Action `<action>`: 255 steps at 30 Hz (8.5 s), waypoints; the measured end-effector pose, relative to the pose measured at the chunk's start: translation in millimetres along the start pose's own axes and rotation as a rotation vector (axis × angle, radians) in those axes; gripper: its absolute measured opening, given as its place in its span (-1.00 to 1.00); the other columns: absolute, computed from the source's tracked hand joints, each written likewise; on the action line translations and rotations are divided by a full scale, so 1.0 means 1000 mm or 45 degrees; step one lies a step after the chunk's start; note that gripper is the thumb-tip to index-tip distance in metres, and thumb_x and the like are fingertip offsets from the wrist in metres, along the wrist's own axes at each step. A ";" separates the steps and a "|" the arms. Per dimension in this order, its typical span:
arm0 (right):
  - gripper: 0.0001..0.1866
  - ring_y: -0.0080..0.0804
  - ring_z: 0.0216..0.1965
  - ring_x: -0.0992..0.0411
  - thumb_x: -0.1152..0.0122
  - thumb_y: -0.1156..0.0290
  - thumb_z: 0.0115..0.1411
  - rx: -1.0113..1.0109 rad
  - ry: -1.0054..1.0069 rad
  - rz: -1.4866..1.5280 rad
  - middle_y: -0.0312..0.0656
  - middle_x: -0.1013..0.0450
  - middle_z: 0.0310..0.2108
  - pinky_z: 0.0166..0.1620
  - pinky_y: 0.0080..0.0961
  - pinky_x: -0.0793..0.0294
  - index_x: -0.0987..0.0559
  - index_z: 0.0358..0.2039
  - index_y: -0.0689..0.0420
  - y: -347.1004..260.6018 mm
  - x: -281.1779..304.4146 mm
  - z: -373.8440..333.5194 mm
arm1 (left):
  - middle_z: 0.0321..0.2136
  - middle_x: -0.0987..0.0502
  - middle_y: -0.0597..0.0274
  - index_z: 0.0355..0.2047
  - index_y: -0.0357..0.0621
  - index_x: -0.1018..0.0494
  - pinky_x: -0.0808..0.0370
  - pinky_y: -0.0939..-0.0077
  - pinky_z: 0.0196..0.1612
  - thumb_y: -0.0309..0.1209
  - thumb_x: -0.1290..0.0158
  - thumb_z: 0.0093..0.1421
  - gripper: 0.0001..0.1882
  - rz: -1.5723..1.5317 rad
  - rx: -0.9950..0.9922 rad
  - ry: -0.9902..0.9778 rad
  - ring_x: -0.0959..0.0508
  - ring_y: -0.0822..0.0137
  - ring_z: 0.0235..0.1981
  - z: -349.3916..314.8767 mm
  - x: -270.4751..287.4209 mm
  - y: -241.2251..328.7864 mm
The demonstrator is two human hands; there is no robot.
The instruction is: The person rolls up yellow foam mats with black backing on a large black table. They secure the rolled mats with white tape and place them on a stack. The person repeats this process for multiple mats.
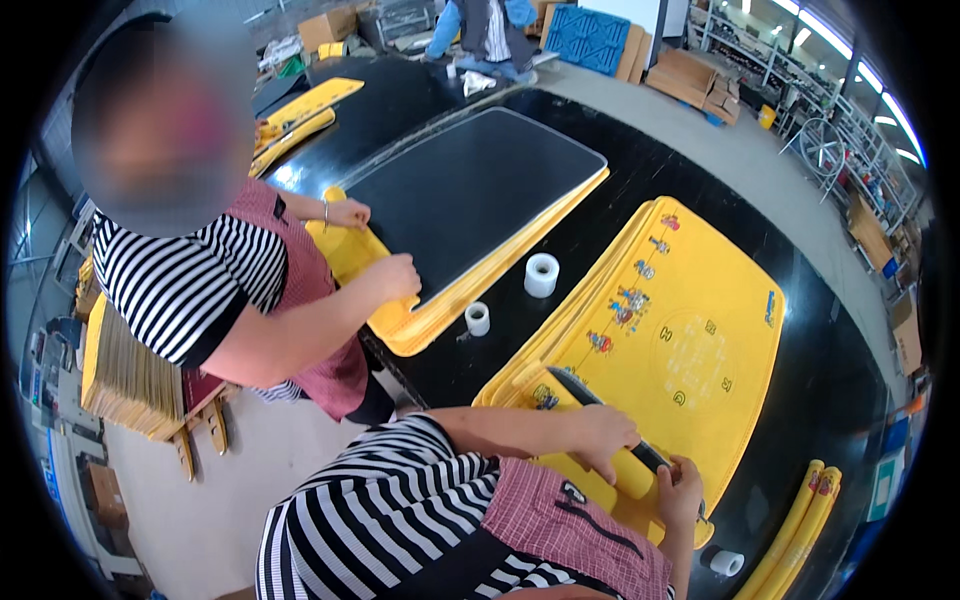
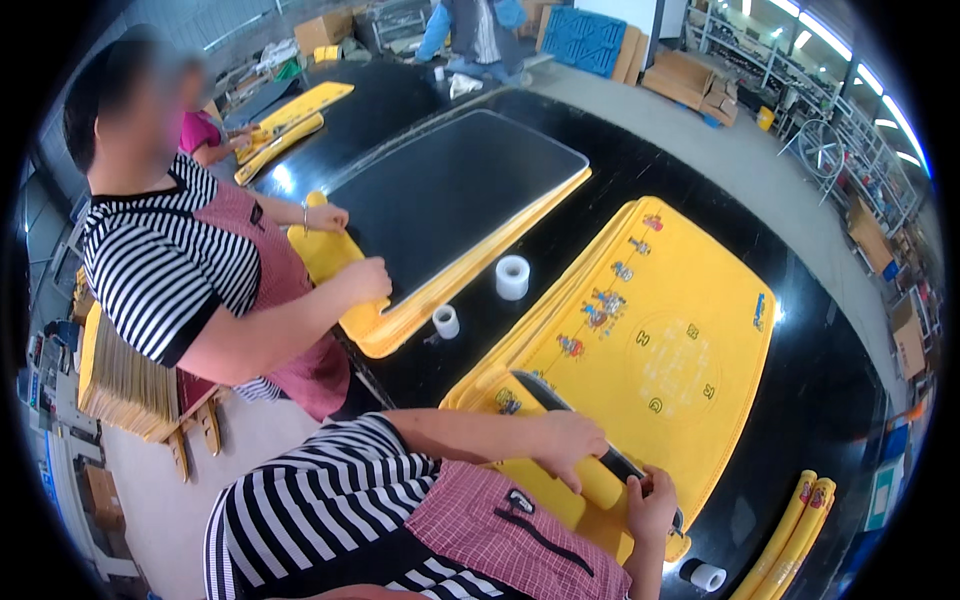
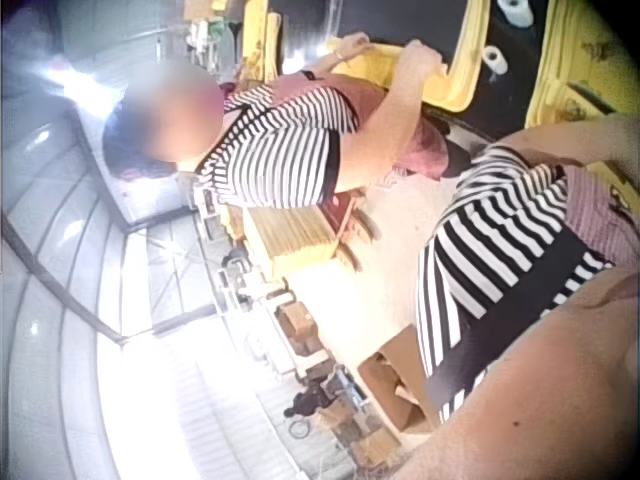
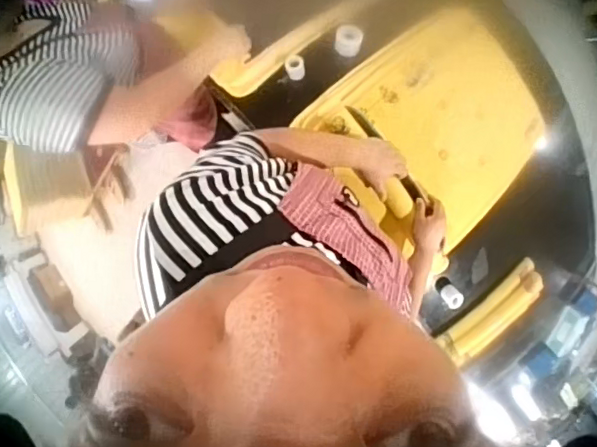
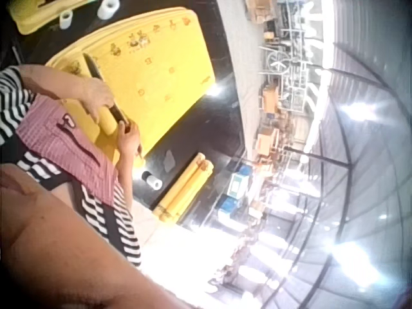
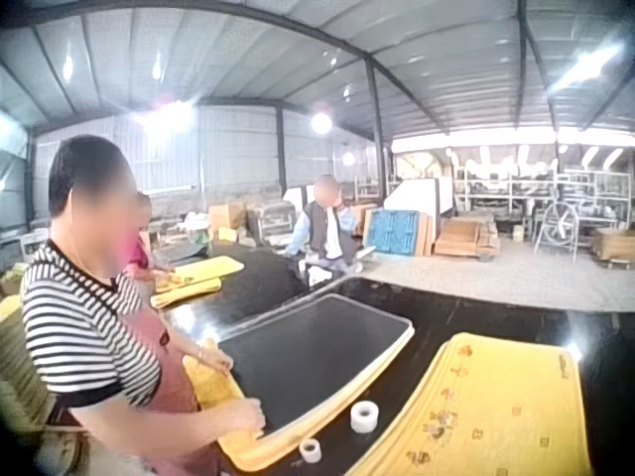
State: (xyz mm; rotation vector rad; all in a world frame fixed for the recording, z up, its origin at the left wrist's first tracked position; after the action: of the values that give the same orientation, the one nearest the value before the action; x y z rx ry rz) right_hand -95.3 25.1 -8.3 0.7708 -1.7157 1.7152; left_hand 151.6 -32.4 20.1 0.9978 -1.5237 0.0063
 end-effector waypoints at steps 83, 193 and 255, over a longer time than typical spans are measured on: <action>-0.75 -0.18 -0.43 -0.52 -0.42 0.44 0.11 0.078 0.158 -0.088 -0.10 -0.53 -0.47 -0.28 -0.26 -0.51 -0.64 -0.20 0.23 -0.009 0.004 -0.025 | -0.07 -0.57 0.09 -0.06 -0.09 -0.51 -0.47 0.16 0.11 0.14 -0.34 0.00 -0.33 0.014 -0.072 0.078 -0.55 0.04 0.03 -0.007 -0.014 0.012; -0.83 -0.08 -0.23 -0.49 -0.24 0.28 0.26 0.300 0.346 -0.303 -0.13 -0.49 -0.36 -0.07 -0.19 -0.49 -0.62 -0.40 0.08 -0.018 -0.012 -0.059 | -0.07 -0.44 0.06 0.09 -0.13 -0.45 -0.41 0.14 0.11 0.11 -0.29 0.08 -0.28 0.406 -0.010 0.256 -0.45 0.02 0.03 -0.005 -0.051 0.072; -0.83 -0.08 -0.29 -0.60 -0.10 0.57 0.04 -0.507 0.219 -0.218 -0.06 -0.59 -0.42 -0.25 -0.20 -0.57 -0.64 -0.38 0.17 0.328 0.145 -0.157 | -0.15 -0.49 0.11 -0.05 -0.13 -0.48 -0.41 0.20 0.03 0.24 -0.26 0.07 -0.28 0.371 -0.117 0.307 -0.47 0.08 -0.01 0.012 -0.084 0.056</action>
State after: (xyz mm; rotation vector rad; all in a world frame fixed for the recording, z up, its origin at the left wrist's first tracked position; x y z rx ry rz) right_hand -436.6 184.3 -116.5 0.5520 -1.7400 1.2329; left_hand 99.0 43.6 -21.3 0.6693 -1.4201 0.2520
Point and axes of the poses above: each hand's wrist, its own z-axis towards the middle knuckle, its own x-axis out of the back of the hand, y = z × x, the point moved 3 cm from there along z, towards the middle knuckle
